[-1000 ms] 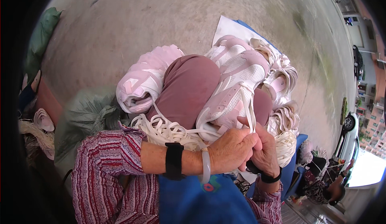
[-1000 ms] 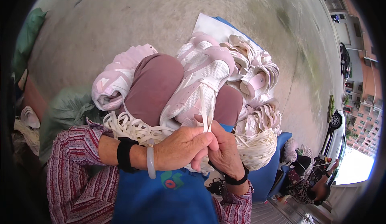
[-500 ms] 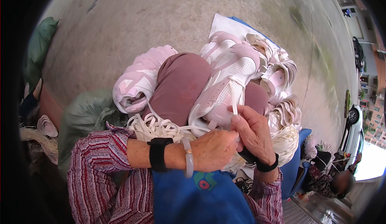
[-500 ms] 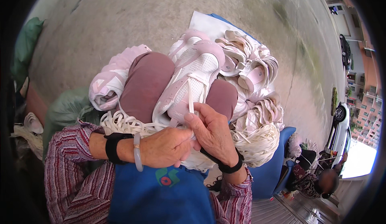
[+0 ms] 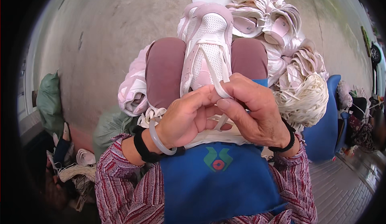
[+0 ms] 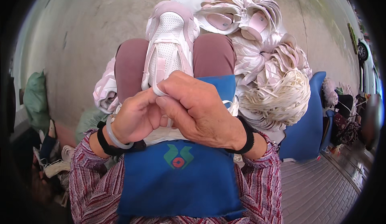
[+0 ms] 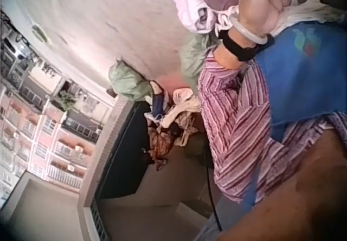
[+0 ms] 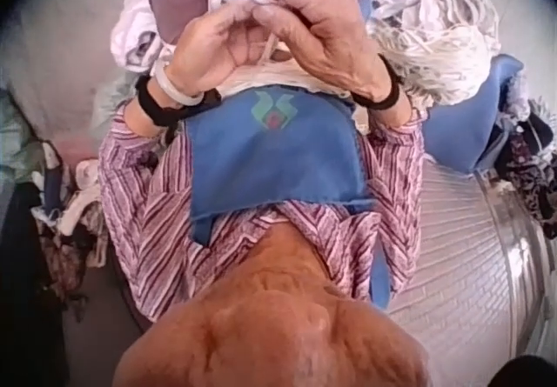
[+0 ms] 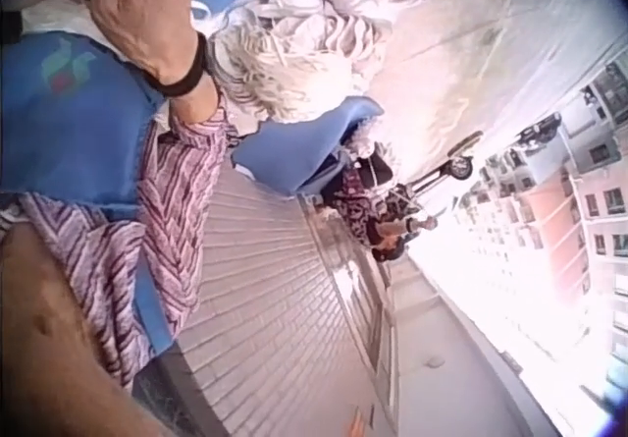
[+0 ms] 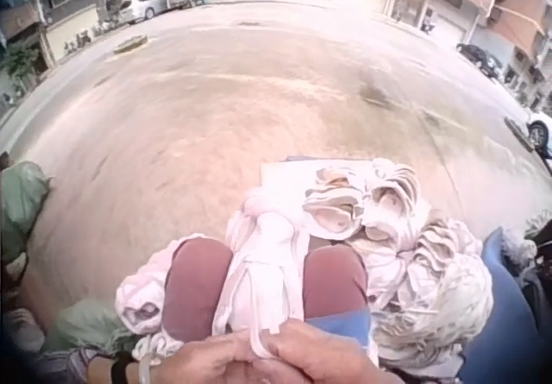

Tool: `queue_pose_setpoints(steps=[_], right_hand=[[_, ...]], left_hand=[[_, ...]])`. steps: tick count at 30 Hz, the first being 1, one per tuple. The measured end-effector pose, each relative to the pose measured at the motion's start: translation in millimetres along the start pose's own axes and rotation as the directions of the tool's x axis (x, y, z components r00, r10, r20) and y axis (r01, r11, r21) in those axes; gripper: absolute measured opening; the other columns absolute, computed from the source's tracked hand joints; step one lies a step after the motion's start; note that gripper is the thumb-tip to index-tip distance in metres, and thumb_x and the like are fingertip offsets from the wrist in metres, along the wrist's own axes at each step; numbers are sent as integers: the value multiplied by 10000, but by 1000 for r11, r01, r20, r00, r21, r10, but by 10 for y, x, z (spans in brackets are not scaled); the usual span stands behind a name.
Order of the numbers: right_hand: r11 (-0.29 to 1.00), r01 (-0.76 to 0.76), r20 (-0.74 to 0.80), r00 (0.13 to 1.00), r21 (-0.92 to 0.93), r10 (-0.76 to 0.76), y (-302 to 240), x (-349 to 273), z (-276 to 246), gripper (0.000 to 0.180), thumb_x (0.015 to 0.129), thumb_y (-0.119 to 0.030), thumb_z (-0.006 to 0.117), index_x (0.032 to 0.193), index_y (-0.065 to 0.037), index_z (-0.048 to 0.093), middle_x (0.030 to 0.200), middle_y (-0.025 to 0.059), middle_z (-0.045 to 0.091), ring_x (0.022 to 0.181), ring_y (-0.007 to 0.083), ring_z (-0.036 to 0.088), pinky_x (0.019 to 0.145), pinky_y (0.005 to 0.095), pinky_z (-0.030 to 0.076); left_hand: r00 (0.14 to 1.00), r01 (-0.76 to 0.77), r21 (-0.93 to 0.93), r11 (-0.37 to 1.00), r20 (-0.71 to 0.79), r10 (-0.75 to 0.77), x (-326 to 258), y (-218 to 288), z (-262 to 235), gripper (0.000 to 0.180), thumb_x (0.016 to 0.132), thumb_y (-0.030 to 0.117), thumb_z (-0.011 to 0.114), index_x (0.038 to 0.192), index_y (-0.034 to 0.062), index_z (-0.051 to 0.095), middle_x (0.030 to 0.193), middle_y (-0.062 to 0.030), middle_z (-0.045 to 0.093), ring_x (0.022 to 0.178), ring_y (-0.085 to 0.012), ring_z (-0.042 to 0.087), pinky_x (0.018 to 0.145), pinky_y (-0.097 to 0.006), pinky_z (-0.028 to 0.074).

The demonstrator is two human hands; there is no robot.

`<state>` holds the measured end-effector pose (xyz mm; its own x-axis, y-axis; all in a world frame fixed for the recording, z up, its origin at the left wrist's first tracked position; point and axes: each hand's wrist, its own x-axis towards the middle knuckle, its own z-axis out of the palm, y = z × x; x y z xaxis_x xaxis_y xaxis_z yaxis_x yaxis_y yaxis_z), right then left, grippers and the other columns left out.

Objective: The recorder is threading laces into a white sneaker upper.

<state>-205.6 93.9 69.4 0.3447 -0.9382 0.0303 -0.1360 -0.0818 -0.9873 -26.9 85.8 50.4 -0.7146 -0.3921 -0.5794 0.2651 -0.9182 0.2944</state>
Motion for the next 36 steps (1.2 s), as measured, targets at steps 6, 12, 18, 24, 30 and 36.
queue_pose_setpoints(steps=[6, 12, 18, 24, 30, 36], right_hand=[[990, 135, 184, 973, 43, -141, 44, -101, 124, 118, 933, -101, 549, 865, -6, 541, 724, 100, 506, 642, 255, 512, 582, 348, 410], [990, -26, 232, 973, 141, -8, 26, -174, -266, 123, 934, -107, 558, 890, -1, 603, 728, 111, 580, 661, 250, 579, 605, 337, 442], [966, 19, 310, 945, 259, -101, 96, -104, -39, 183, 961, -149, 512, 859, -20, 593, 735, 100, 580, 700, 230, 564, 672, 331, 453], [990, 14, 357, 932, 137, -62, 15, -79, 48, 136, 930, -135, 525, 867, -19, 556, 720, 129, 523, 707, 293, 532, 657, 371, 438], [996, 31, 167, 985, 89, -46, 54, -139, -333, 200, 948, -174, 515, 871, -14, 608, 702, 51, 538, 607, 187, 528, 574, 309, 428], [869, -428, -147, 870, 249, 471, 464, -251, -823, 274, 962, -237, 475, 816, -49, 612, 593, -72, 436, 484, 2, 361, 438, 159, 272]], left_hand=[[977, -148, -138, 979, 136, 166, 154, 50, 16, 381, 990, 243, 382, 1213, -30, 527, 1264, -178, 545, 1215, -274, 506, 1038, -410, 403], [954, -211, -190, 959, 173, 244, 29, 139, -230, 312, 1014, 280, 336, 990, 33, 525, 1070, -148, 610, 1134, -285, 560, 1003, -435, 414], [992, -108, 198, 974, -41, 118, 16, 110, -72, 388, 1012, 287, 356, 1231, -9, 480, 1080, -155, 627, 1055, -264, 597, 926, -397, 478], [971, -160, -191, 968, 145, 189, 39, 198, -198, 329, 1016, 277, 366, 1155, 19, 514, 932, -96, 619, 1021, -257, 601, 946, -393, 474], [929, -371, -17, 928, 1, 371, -235, 321, -513, 275, 1028, 234, 340, 937, 58, 531, 696, -9, 528, 779, -192, 603, 919, -432, 494], [839, -542, -115, 832, -19, 544, -588, 574, -978, 281, 1038, 197, 316, 936, 35, 521, 596, 19, 380, 640, -137, 441, 797, -331, 442]])
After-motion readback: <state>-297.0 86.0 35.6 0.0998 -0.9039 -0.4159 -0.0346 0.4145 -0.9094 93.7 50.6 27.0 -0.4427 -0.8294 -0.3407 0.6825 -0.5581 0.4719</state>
